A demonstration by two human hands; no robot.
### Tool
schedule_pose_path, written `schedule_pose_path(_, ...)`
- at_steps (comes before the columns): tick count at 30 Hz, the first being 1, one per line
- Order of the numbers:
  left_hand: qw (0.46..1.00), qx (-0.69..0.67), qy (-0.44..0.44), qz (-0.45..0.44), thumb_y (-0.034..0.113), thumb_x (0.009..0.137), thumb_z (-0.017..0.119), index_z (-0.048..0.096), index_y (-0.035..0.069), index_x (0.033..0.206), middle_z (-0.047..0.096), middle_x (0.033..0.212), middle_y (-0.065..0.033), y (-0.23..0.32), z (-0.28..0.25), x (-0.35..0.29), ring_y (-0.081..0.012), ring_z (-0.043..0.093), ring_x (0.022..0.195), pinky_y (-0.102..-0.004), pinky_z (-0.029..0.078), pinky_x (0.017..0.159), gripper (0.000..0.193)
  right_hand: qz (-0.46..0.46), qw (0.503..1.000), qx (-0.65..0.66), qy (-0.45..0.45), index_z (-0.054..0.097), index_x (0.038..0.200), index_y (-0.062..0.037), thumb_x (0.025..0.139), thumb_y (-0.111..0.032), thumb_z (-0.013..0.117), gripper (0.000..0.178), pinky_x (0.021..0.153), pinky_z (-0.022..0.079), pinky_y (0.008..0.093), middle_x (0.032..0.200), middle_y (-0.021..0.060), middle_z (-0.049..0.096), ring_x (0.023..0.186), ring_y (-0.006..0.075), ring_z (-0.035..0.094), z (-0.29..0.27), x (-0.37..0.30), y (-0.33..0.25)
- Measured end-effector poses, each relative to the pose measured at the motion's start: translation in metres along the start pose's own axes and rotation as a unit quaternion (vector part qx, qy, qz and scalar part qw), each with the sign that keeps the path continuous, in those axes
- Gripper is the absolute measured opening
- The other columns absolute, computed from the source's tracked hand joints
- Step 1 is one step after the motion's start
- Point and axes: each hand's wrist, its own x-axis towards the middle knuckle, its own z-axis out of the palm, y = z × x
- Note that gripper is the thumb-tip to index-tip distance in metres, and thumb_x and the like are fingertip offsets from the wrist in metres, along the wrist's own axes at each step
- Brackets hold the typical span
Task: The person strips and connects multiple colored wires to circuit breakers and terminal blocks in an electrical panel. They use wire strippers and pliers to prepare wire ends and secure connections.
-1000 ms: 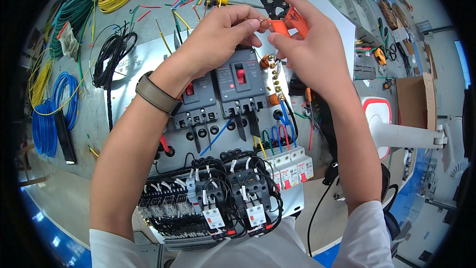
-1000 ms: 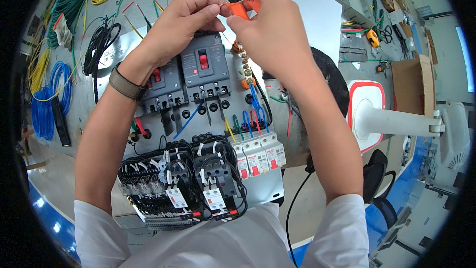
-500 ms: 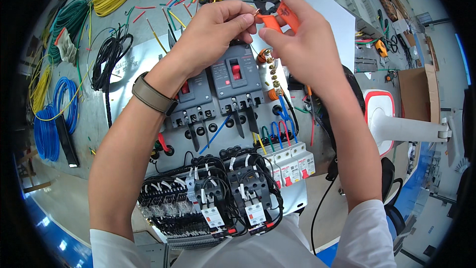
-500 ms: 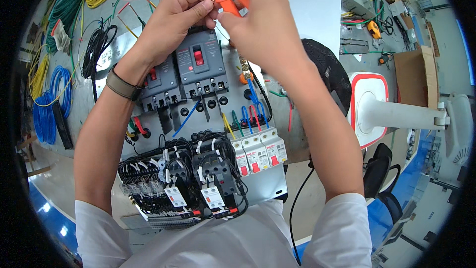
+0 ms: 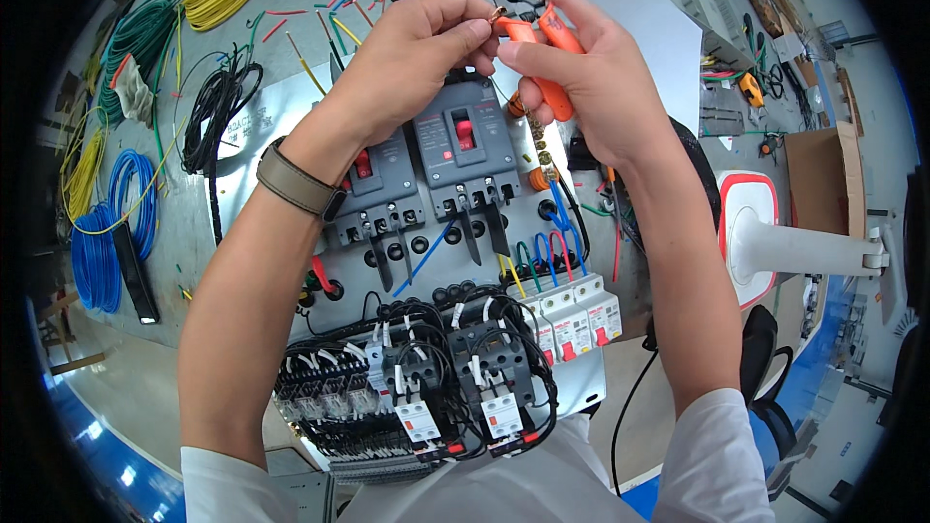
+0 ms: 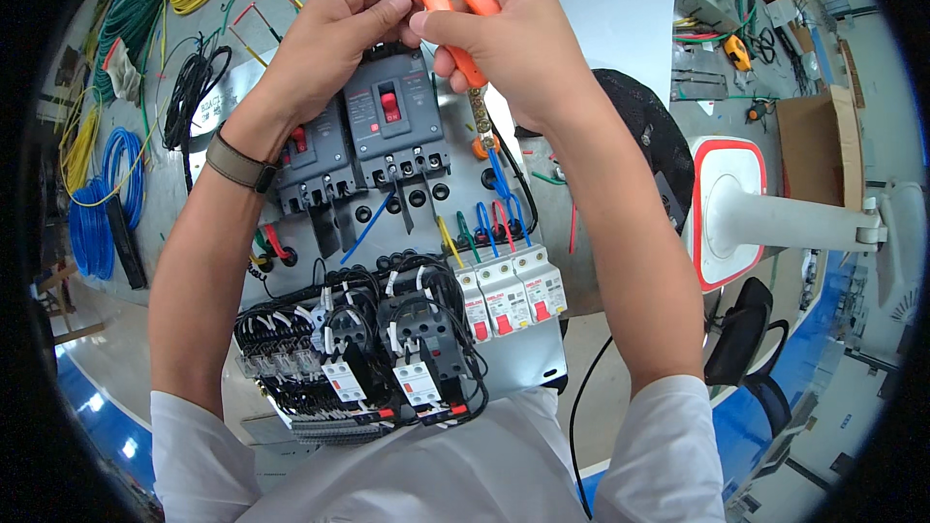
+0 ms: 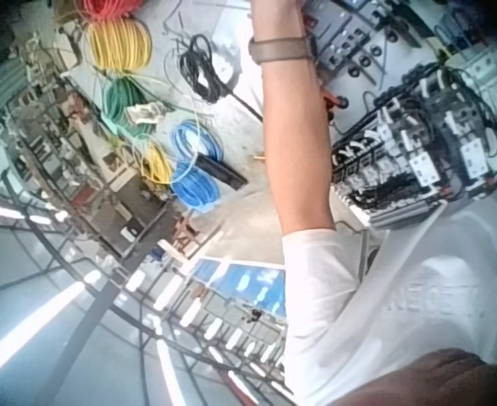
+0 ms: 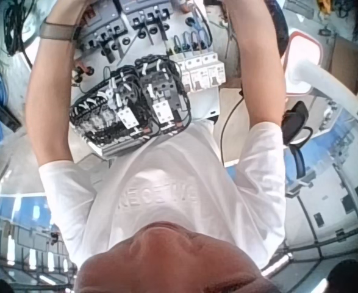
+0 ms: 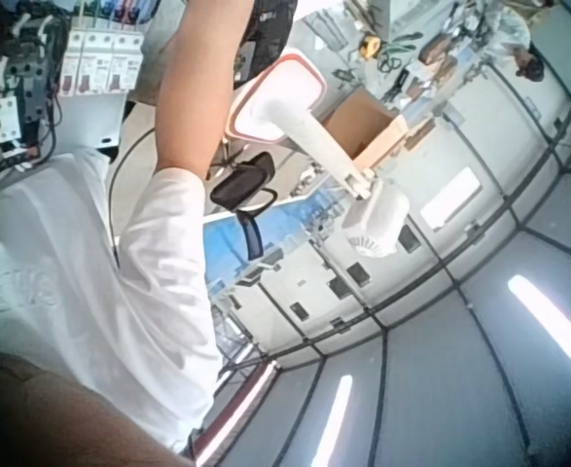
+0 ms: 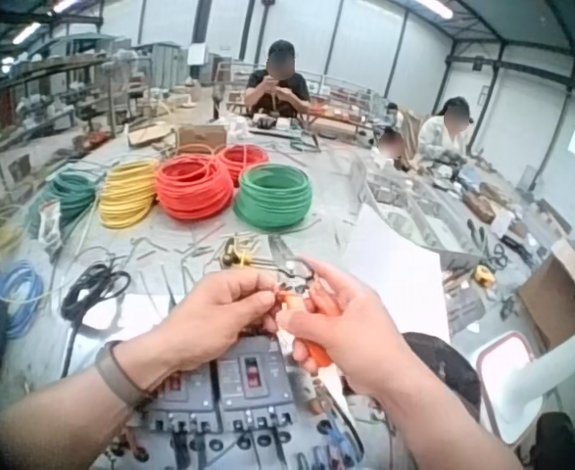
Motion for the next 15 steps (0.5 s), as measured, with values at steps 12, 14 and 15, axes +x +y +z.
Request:
schedule_pose_path(12, 1.0, -0.014, -0.012, 0.005, 0.022, 0.111, 0.059, 0.068, 0.002, 0.128, 0.071, 0.104, 0.0013, 0.0, -0.005, -0.001, -0.0062, 0.065, 0.093, -0.0229, 0.053, 0.088, 0.027, 0.051, 0.982, 0.168, -0.072, 0.039, 0.159, 0.0035, 0.095, -0.008, 0.076, 0.076, 0.05, 0.048, 0.0228, 0.102, 0.0098, 0.069, 0.062, 0.0086, 0.062, -0.008, 0.005, 0.005)
schedule_pose_path(14, 1.0, -0.023, 0.008, -0.005, 0.018, 0.109, 0.06, 0.069, 0.001, 0.123, 0.071, 0.101, -0.0011, 0.002, -0.001, -0.001, -0.0084, 0.065, 0.091, -0.0248, 0.053, 0.087, 0.024, 0.047, 0.978, 0.191, -0.075, 0.038, 0.16, 0.0038, 0.095, -0.009, 0.076, 0.076, 0.05, 0.047, 0.0224, 0.101, 0.0098, 0.069, 0.062, 0.0083, 0.062, -0.007, 0.005, 0.01)
schedule_pose_path(15, 0.999, -0.027, 0.019, -0.01, 0.016, 0.109, 0.06, 0.07, 0.0, 0.12, 0.071, 0.099, -0.0023, 0.003, 0.001, -0.002, -0.0095, 0.065, 0.09, -0.0258, 0.053, 0.086, 0.022, 0.038, 0.982, 0.175, -0.066, 0.038, 0.16, 0.0036, 0.095, -0.009, 0.077, 0.076, 0.05, 0.047, 0.0223, 0.099, 0.0096, 0.069, 0.061, 0.0083, 0.062, -0.006, 0.005, 0.011)
